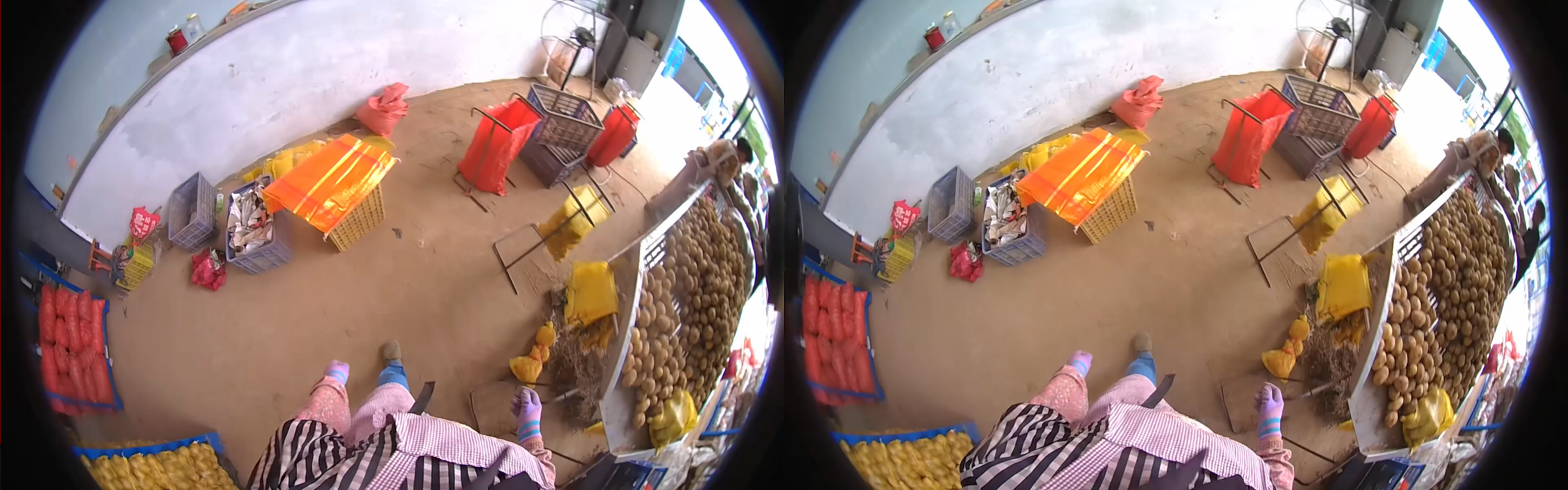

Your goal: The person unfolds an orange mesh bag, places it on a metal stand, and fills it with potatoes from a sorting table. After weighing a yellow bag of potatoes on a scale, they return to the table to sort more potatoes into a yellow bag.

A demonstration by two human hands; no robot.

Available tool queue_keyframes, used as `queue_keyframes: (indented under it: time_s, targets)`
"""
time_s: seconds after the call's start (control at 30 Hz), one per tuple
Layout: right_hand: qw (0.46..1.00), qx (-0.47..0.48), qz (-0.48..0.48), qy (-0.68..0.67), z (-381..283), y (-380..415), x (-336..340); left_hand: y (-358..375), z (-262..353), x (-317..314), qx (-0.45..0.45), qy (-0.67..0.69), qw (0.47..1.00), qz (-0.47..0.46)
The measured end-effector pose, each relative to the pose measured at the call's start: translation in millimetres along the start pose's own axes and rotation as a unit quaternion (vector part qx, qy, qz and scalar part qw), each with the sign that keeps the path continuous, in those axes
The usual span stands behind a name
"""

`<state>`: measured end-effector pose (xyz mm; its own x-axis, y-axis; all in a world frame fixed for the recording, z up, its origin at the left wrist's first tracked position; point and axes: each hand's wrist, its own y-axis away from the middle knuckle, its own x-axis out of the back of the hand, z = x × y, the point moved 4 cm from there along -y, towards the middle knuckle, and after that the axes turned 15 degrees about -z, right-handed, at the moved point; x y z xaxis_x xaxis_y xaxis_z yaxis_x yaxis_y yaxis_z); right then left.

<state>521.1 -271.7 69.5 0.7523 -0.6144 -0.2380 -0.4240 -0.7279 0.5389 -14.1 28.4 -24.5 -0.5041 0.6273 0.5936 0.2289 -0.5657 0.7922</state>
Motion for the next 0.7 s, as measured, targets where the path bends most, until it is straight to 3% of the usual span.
queue_keyframes:
  time_s: [0.07,0.1,0.17,0.27,0.3,0.33,0.37,0.43,0.53,0.7]
  targets:
    - [0.998,-0.039,-0.006,0.056,-26,-24,-35,0,-20,-7,0.011,0.013,0.999,0.038]
    - [0.995,-0.073,0.014,0.068,-36,-38,-122,-32,-50,41,0.046,0.042,0.997,-0.036]
    - [0.987,-0.087,-0.044,0.131,-55,-88,-194,-63,-40,68,0.051,0.084,0.992,-0.078]
    - [0.975,-0.091,-0.118,0.166,-77,-161,-301,-107,-20,121,0.014,0.155,0.986,-0.065]
    - [0.969,-0.092,-0.139,0.184,-85,-181,-330,-119,-8,136,-0.047,0.213,0.974,-0.063]
    - [0.963,-0.091,-0.165,0.195,-92,-197,-355,-127,1,145,-0.103,0.271,0.955,-0.064]
    - [0.955,-0.089,-0.193,0.207,-100,-214,-380,-131,9,155,-0.096,0.273,0.955,-0.067]
    - [0.928,-0.111,-0.261,0.243,-114,-250,-432,-131,38,184,-0.145,0.391,0.906,-0.071]
    - [0.905,-0.114,-0.349,0.215,-119,-306,-498,-132,71,217,-0.164,0.426,0.889,-0.042]
    - [0.896,-0.158,-0.373,0.181,-121,-435,-580,-154,110,264,-0.146,0.454,0.878,-0.043]
